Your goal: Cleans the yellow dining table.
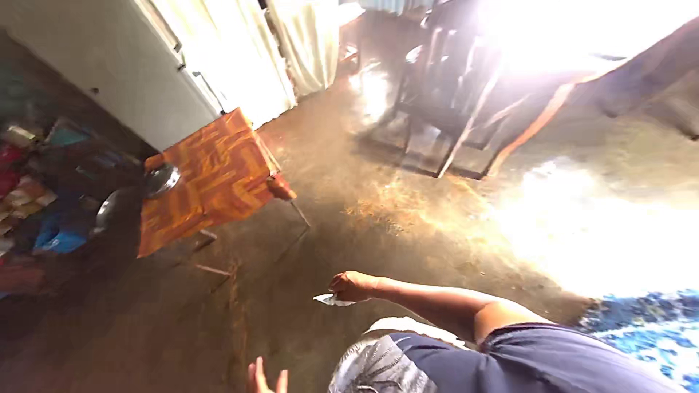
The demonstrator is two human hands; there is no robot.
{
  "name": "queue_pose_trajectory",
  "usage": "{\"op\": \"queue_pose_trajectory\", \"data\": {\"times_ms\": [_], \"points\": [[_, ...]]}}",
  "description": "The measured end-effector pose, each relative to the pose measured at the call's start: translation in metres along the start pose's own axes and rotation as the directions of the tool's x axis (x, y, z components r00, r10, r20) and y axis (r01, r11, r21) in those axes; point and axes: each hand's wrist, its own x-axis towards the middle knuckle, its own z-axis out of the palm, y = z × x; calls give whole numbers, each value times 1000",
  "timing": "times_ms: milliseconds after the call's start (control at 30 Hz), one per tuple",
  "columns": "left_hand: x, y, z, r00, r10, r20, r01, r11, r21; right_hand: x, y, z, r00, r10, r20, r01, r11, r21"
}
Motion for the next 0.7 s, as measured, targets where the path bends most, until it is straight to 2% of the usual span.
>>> {"op": "queue_pose_trajectory", "data": {"times_ms": [67,167,267,400,533,633,700], "points": [[36,55,39,974,92,209,-75,993,-88,-12,12,-19,992,-34,-124,50,991,122],[81,121,84,865,192,462,-99,971,-218,-31,16,-49,975,-8,-224,85,938,337],[123,170,112,785,278,553,-58,922,-382,-41,28,-70,952,40,-304,124,856,503],[178,231,152,684,440,582,-95,845,-527,-51,55,-104,891,96,-443,156,853,499],[217,292,196,624,492,608,-1,778,-628,-71,80,-142,762,225,-608,80,898,432],[232,341,223,539,505,674,63,774,-630,-95,96,-165,595,361,-719,0,894,448],[241,369,248,495,487,720,144,771,-621,-113,117,-171,503,493,-709,-64,840,539]]}}
